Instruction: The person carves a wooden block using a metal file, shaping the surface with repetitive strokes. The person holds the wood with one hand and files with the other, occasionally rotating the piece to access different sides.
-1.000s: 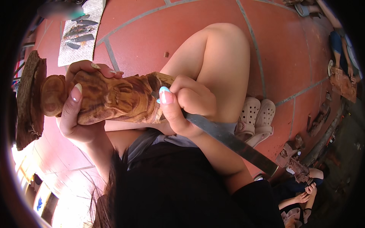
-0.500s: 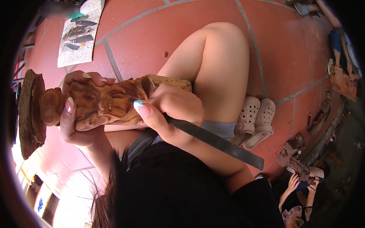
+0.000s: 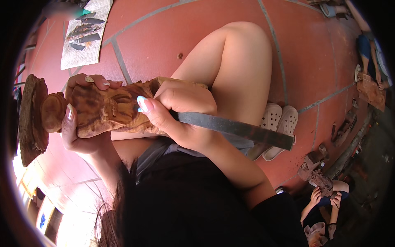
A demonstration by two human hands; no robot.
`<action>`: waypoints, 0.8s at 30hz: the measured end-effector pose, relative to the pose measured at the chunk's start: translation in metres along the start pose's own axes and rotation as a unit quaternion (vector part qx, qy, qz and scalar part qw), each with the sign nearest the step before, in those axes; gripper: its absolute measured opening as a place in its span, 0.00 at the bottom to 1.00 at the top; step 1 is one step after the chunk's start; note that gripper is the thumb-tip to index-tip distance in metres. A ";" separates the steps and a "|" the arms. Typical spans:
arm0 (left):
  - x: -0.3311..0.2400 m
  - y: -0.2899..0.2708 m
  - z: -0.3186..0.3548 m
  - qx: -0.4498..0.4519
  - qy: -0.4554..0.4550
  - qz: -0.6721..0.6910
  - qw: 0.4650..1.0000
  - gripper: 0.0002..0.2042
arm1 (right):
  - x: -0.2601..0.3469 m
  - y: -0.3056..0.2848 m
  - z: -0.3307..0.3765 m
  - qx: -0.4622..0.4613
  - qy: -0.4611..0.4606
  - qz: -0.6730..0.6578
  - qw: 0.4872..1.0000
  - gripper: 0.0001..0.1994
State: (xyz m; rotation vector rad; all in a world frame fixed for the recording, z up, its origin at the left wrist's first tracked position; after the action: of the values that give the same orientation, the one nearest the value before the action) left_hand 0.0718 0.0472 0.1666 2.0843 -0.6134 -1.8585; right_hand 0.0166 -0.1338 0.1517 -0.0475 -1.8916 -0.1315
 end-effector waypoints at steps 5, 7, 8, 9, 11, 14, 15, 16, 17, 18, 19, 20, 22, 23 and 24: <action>-0.002 -0.002 0.000 0.022 -0.015 -0.012 1.000 0.20 | -0.004 -0.007 -0.001 0.024 -0.038 0.015 0.999 0.14; -0.002 -0.003 0.001 0.040 -0.029 -0.023 0.999 0.21 | -0.002 -0.002 -0.005 0.016 -0.009 0.016 1.000 0.15; -0.002 -0.004 0.001 0.066 -0.040 -0.023 0.997 0.23 | -0.001 -0.001 -0.006 0.011 0.006 0.014 1.000 0.15; -0.001 -0.007 0.001 0.093 -0.051 -0.022 0.994 0.25 | -0.002 -0.001 -0.005 0.015 0.006 0.004 1.000 0.16; 0.001 -0.012 0.002 0.113 -0.056 -0.030 0.992 0.27 | -0.002 -0.003 -0.006 0.023 0.007 -0.011 1.000 0.16; 0.002 -0.016 0.001 0.102 -0.044 -0.054 0.992 0.27 | -0.006 -0.006 -0.003 0.030 0.022 -0.004 0.999 0.17; 0.003 -0.015 0.000 0.102 -0.042 -0.056 0.992 0.27 | -0.005 -0.005 -0.006 0.020 0.031 -0.010 0.999 0.17; 0.002 -0.013 0.000 0.093 -0.042 -0.048 0.994 0.27 | -0.004 -0.001 -0.008 0.010 0.042 -0.019 0.999 0.17; 0.002 -0.010 0.000 0.085 -0.042 -0.040 0.995 0.26 | -0.003 0.000 -0.008 0.000 0.054 -0.028 0.998 0.17; 0.001 -0.001 0.000 0.068 -0.040 -0.021 0.997 0.24 | -0.005 -0.003 -0.006 -0.001 0.053 -0.027 0.998 0.17; 0.000 0.002 -0.001 0.049 -0.036 0.006 0.998 0.23 | -0.007 -0.006 -0.005 0.003 0.051 -0.020 0.998 0.17; 0.001 0.000 -0.001 0.051 -0.030 0.006 0.998 0.23 | -0.009 -0.007 -0.004 0.006 0.049 -0.012 0.999 0.18; 0.001 -0.002 0.000 0.057 -0.018 -0.002 0.998 0.23 | -0.009 -0.002 -0.005 -0.018 0.070 -0.045 0.996 0.18; 0.001 -0.005 0.000 0.077 -0.033 -0.022 0.996 0.25 | -0.007 -0.001 -0.006 -0.015 0.091 -0.048 0.995 0.18; 0.000 -0.009 0.000 0.096 -0.048 -0.042 0.993 0.26 | -0.006 0.000 -0.007 -0.012 0.113 -0.051 0.992 0.18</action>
State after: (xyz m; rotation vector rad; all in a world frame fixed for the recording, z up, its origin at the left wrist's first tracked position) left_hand 0.0727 0.0552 0.1621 2.1804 -0.7682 -2.0279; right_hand 0.0250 -0.1347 0.1481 0.0465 -1.6672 -0.2204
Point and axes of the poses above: each hand's wrist, its own z-axis away from the middle knuckle, its own y-axis out of the palm, x = y × z, the point moved 2 cm from there along -z, towards the middle knuckle, and after that the axes turned 1 degree about x, right-handed, at the moved point
